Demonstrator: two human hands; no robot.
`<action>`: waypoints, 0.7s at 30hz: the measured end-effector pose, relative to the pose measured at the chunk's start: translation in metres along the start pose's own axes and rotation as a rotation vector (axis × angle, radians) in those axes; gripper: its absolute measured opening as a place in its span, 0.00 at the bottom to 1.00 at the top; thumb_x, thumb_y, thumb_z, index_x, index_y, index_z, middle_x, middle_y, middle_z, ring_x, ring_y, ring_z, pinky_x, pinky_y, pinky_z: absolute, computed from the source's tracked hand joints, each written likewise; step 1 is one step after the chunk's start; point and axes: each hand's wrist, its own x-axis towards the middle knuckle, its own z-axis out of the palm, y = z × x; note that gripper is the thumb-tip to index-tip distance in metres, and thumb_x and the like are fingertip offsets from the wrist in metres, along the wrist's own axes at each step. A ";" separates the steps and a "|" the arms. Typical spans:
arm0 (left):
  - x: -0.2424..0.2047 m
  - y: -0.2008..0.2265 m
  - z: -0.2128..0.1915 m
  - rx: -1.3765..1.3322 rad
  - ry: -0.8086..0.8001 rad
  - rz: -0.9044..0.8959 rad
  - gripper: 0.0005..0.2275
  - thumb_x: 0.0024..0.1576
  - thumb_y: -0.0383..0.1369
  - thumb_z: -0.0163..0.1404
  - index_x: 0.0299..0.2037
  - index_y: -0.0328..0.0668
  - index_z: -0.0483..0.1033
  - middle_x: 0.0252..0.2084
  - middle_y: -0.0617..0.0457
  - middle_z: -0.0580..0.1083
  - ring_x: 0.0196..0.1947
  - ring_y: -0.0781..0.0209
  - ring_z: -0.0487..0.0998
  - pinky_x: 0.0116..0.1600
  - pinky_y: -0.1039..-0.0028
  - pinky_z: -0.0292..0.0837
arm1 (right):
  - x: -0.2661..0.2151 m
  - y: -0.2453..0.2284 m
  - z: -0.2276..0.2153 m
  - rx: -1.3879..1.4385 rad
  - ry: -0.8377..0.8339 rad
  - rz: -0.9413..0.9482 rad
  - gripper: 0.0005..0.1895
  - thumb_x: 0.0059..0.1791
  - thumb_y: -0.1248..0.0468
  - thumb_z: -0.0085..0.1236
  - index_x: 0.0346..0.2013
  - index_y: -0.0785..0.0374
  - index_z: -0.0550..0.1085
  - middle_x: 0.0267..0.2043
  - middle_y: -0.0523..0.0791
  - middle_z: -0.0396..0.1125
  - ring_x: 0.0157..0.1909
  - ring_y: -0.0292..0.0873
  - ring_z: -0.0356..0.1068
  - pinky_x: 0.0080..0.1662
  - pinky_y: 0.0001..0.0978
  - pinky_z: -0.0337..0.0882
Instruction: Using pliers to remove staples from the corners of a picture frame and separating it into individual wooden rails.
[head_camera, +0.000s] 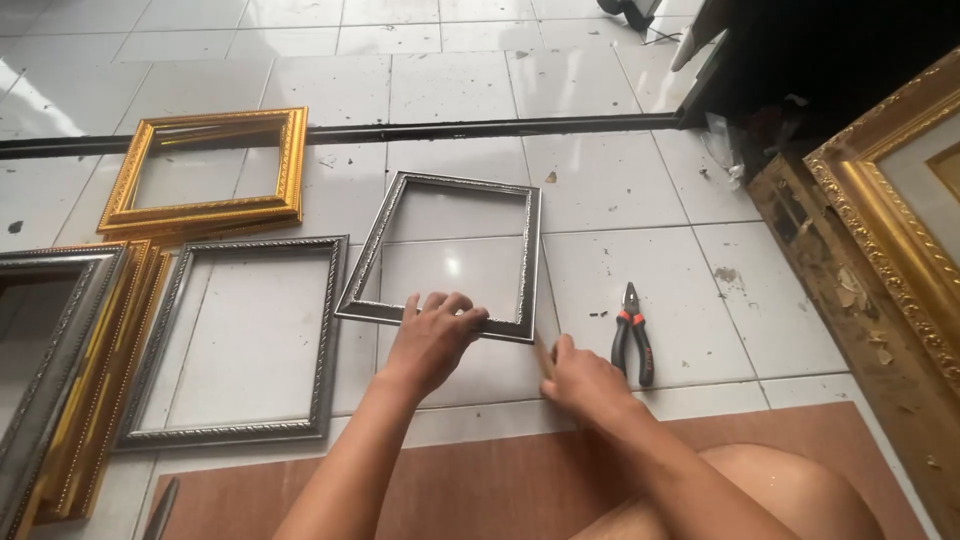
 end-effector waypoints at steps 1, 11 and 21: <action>0.001 -0.001 0.000 -0.011 -0.006 0.013 0.09 0.70 0.38 0.55 0.59 0.62 0.81 0.57 0.57 0.78 0.66 0.49 0.79 0.76 0.37 0.64 | -0.011 -0.014 -0.010 0.049 -0.026 -0.020 0.29 0.56 0.42 0.60 0.60 0.59 0.67 0.53 0.61 0.80 0.59 0.66 0.82 0.56 0.62 0.82; -0.007 -0.002 0.015 -0.059 -0.073 0.031 0.11 0.69 0.38 0.57 0.60 0.64 0.82 0.58 0.59 0.78 0.64 0.50 0.80 0.74 0.43 0.69 | -0.075 -0.050 -0.069 0.252 -0.140 -0.039 0.31 0.55 0.46 0.69 0.62 0.66 0.75 0.61 0.62 0.79 0.67 0.65 0.78 0.62 0.61 0.79; -0.010 0.003 0.019 -0.064 -0.148 0.029 0.13 0.69 0.39 0.56 0.62 0.68 0.81 0.60 0.60 0.79 0.64 0.52 0.82 0.74 0.46 0.70 | 0.019 -0.001 -0.049 0.995 -0.009 0.185 0.33 0.58 0.54 0.52 0.73 0.73 0.69 0.62 0.61 0.77 0.56 0.56 0.82 0.54 0.50 0.85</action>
